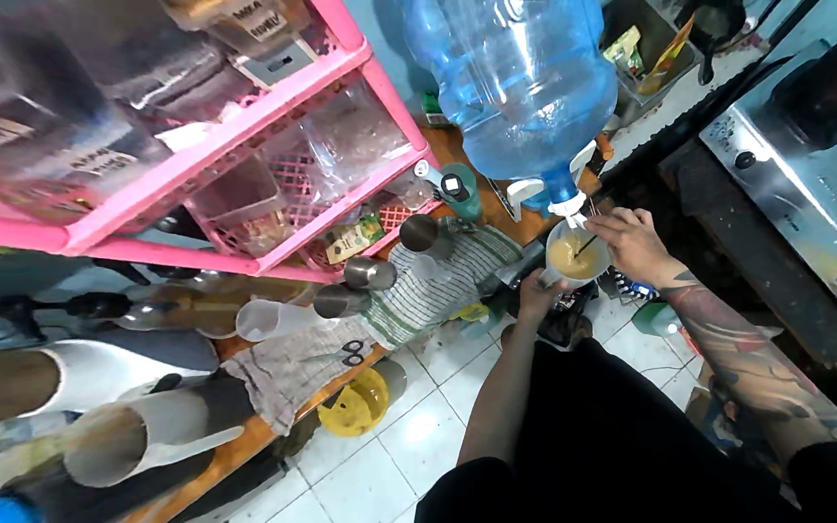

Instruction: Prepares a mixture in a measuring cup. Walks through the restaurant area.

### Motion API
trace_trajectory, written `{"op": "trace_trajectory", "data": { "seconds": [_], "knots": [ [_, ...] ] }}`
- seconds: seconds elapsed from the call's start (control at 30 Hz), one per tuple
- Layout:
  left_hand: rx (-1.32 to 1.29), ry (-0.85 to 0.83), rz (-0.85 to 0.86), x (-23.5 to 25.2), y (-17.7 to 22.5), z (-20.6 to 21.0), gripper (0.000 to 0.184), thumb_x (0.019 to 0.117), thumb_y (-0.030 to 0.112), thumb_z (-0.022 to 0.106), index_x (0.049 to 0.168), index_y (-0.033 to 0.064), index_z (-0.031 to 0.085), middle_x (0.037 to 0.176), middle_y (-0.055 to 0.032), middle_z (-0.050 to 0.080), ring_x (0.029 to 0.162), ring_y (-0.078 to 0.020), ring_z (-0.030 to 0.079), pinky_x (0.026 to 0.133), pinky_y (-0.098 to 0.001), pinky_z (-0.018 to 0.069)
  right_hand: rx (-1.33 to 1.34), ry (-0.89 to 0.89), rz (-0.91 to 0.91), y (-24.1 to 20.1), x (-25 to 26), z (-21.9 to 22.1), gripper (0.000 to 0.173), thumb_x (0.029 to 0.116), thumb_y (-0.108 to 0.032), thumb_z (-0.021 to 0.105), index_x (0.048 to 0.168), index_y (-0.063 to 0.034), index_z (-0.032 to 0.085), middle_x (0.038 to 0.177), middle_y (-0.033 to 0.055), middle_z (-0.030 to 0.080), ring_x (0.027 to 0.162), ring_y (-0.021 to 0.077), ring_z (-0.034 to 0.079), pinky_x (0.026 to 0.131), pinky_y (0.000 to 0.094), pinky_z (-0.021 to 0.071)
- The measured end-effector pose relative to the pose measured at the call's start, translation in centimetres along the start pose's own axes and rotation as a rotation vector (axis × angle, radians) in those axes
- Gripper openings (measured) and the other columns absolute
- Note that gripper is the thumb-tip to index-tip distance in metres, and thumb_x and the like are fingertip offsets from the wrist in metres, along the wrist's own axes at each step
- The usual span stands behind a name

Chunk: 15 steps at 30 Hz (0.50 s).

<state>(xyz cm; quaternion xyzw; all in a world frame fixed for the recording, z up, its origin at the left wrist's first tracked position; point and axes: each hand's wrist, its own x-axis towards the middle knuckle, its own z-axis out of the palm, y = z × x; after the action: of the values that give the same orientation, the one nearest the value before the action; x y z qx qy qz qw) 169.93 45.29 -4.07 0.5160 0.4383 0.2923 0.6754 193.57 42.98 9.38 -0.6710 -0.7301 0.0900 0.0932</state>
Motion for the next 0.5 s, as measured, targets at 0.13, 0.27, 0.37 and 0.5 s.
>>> {"op": "trace_trajectory", "data": {
  "seconds": [0.13, 0.27, 0.37, 0.5],
  "knots": [
    [-0.047, 0.028, -0.060, 0.6, 0.3, 0.3, 0.048, 0.0689, 0.018, 0.096, 0.105, 0.0038, 0.069, 0.092, -0.0102, 0.073, 0.084, -0.0183, 0.071, 0.078, -0.0390, 0.0615, -0.017, 0.020, -0.005, 0.2, -0.3, 0.6, 0.056, 0.0917, 0.003, 0.058, 0.142, -0.0214, 0.063, 0.149, -0.0037, 0.057, 0.138, 0.0296, 0.049, 0.109, 0.0629, 0.0364],
    [-0.151, 0.021, -0.047, 0.6, -0.2, 0.6, 0.047, 0.0714, 0.018, 0.094, 0.107, 0.0008, 0.068, 0.093, -0.0122, 0.073, 0.085, -0.0189, 0.071, 0.081, -0.0386, 0.0614, -0.007, 0.002, 0.012, 0.0, -0.3, 0.4, 0.059, 0.0900, 0.004, 0.060, 0.143, -0.0218, 0.062, 0.150, -0.0035, 0.057, 0.137, 0.0297, 0.049, 0.110, 0.0627, 0.0348],
    [-0.232, 0.031, -0.006, 0.8, -1.3, 0.6, 0.028, 0.0889, 0.027, 0.079, 0.102, 0.0037, 0.069, 0.089, -0.0060, 0.070, 0.082, -0.0135, 0.067, 0.079, -0.0342, 0.0577, -0.008, 0.000, 0.017, 0.1, -0.4, 0.6, 0.061, 0.0900, 0.003, 0.059, 0.145, -0.0226, 0.060, 0.150, -0.0038, 0.056, 0.138, 0.0301, 0.048, 0.111, 0.0632, 0.0334],
    [-0.258, 0.144, -0.097, 1.1, -1.6, 1.2, 0.059, 0.1053, 0.057, 0.042, 0.109, 0.0048, 0.069, 0.096, -0.0069, 0.068, 0.090, -0.0153, 0.064, 0.084, -0.0368, 0.0544, -0.010, -0.004, 0.018, 0.2, -0.6, 0.8, 0.062, 0.0901, 0.003, 0.059, 0.147, -0.0228, 0.058, 0.152, -0.0041, 0.054, 0.139, 0.0310, 0.047, 0.111, 0.0638, 0.0332]
  ]
}}
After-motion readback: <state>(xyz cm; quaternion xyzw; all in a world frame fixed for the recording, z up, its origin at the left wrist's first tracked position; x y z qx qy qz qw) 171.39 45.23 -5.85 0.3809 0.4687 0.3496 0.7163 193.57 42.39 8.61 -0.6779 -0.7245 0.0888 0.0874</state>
